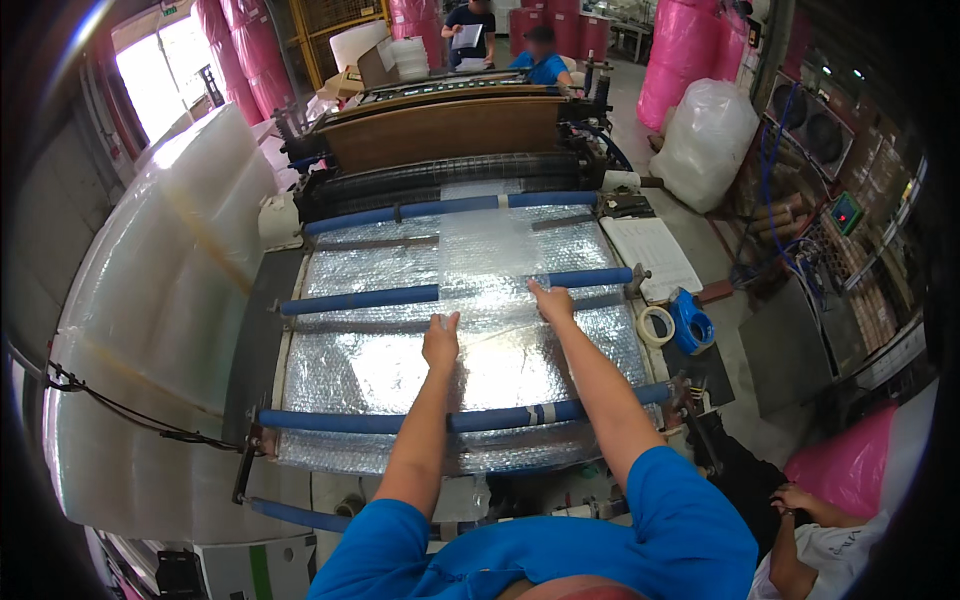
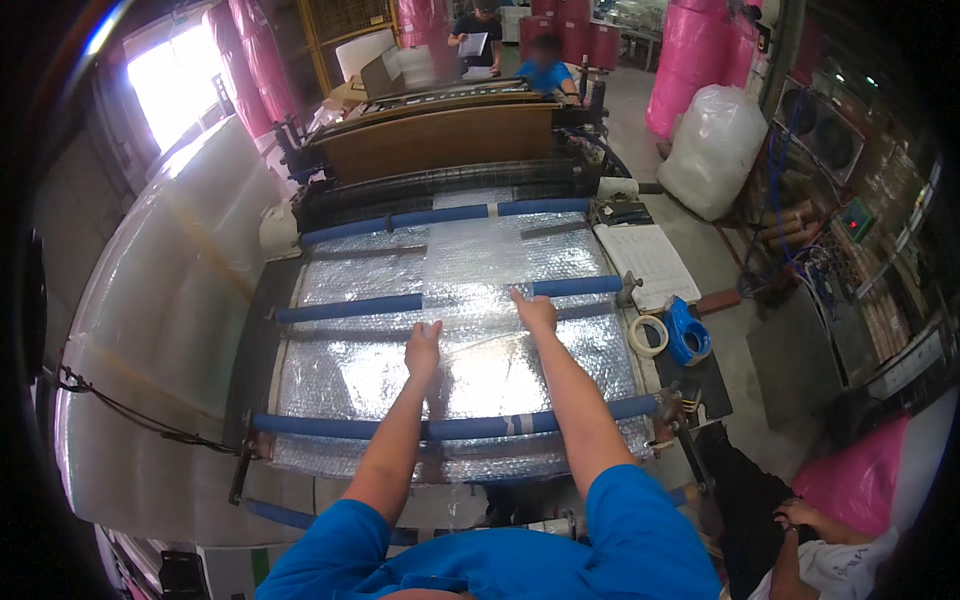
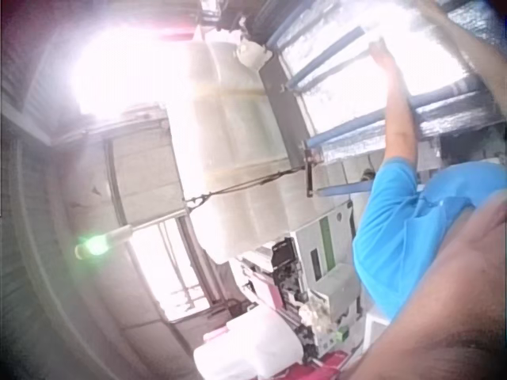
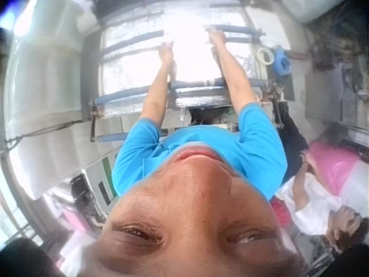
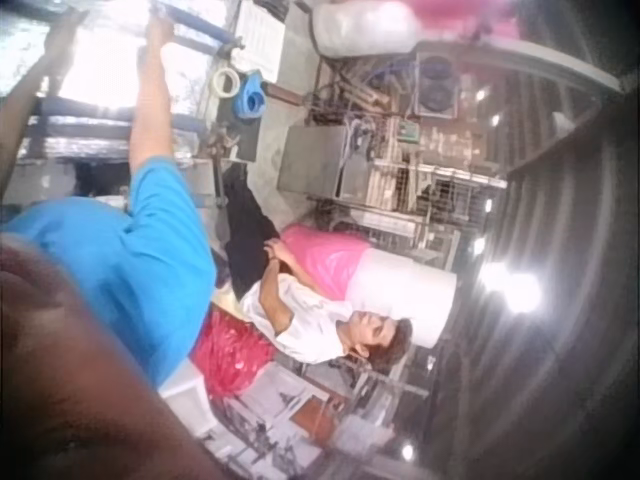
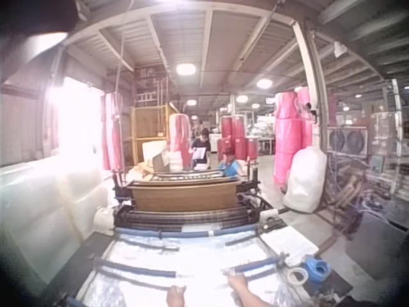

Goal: The person pulls a sheet of bubble wrap from a machine, cuts it, and wraps it around a cardboard tube. They then place the wrapped tube into a white bin and handle other tubes and a metal rod.

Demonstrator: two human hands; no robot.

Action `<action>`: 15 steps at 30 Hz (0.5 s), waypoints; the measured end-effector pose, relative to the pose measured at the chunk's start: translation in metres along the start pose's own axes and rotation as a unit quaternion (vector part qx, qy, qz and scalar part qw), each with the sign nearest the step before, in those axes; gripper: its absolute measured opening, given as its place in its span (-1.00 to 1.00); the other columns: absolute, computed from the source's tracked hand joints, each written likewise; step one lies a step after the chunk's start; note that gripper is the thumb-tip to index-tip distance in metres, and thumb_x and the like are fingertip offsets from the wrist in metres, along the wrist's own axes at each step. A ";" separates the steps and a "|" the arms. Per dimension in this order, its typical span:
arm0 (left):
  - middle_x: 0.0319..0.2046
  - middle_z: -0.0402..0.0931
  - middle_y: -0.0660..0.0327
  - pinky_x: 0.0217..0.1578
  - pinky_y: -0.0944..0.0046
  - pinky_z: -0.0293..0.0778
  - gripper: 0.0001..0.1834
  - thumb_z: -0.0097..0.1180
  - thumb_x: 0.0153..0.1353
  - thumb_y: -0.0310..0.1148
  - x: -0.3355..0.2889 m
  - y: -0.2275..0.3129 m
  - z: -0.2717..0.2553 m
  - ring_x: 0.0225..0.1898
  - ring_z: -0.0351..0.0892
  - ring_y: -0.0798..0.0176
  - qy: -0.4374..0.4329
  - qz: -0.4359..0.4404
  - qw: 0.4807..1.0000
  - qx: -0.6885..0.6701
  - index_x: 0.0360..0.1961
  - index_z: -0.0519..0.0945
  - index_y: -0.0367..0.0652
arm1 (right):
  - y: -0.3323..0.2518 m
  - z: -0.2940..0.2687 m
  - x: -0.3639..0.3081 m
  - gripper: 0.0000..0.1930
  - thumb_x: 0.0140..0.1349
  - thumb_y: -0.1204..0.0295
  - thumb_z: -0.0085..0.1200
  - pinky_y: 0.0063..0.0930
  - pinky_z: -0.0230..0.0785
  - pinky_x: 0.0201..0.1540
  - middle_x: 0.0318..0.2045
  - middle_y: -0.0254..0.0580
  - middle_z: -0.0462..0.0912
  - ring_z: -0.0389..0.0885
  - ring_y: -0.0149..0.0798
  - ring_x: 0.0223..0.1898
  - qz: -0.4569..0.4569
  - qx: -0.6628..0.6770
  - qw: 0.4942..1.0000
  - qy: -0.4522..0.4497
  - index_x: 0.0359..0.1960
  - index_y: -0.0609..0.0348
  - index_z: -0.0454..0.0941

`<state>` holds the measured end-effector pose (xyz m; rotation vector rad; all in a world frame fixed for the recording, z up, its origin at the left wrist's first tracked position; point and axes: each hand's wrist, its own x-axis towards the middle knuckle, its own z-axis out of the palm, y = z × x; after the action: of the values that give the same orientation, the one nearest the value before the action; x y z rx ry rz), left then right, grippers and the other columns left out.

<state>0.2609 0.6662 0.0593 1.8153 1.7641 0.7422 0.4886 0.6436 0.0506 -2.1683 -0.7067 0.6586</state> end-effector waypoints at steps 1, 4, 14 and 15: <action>-0.39 0.44 -0.10 -0.32 0.08 0.31 -0.40 -0.22 0.00 0.13 0.000 0.000 -0.001 -0.30 0.42 -0.08 -0.001 -0.006 1.000 0.001 -0.15 0.33 -0.18 | 0.004 0.002 -0.003 -0.38 -0.16 -0.12 -0.06 -0.29 0.22 -0.15 -0.30 0.14 0.46 0.41 0.03 -0.20 -0.043 -0.026 0.999 0.018 -0.35 0.30 0.43; -0.39 0.44 -0.10 -0.33 0.07 0.31 -0.40 -0.20 -0.01 0.14 0.004 -0.009 -0.002 -0.31 0.42 -0.08 0.002 -0.007 1.000 -0.014 -0.15 0.33 -0.17 | -0.010 0.005 -0.025 -0.39 -0.10 -0.07 -0.06 -0.28 0.21 -0.16 -0.31 0.14 0.47 0.40 0.05 -0.19 -0.075 0.010 0.996 0.056 -0.34 0.38 0.43; -0.37 0.44 -0.07 -0.29 0.10 0.29 -0.43 -0.17 -0.02 0.12 0.006 -0.010 0.001 -0.30 0.40 -0.09 0.022 -0.006 0.999 -0.037 -0.31 0.41 -0.24 | 0.004 0.005 -0.030 -0.20 -0.21 -0.07 0.08 -0.40 0.18 -0.08 -0.21 0.28 0.38 0.36 -0.03 -0.10 -0.101 0.080 0.992 -0.014 -0.18 0.56 0.29; -0.37 0.43 -0.08 -0.28 0.12 0.29 -0.43 -0.15 -0.02 0.12 0.008 -0.013 0.005 -0.30 0.40 -0.10 0.034 0.000 0.999 -0.041 -0.31 0.41 -0.26 | 0.007 0.006 -0.026 -0.17 -0.24 -0.06 0.11 -0.42 0.18 -0.08 -0.20 0.29 0.37 0.36 -0.04 -0.10 -0.101 0.093 0.990 -0.024 -0.16 0.58 0.26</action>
<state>0.2549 0.6748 0.0474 1.7556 1.7507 0.8724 0.4677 0.6258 0.0476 -1.8877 -0.8428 0.6441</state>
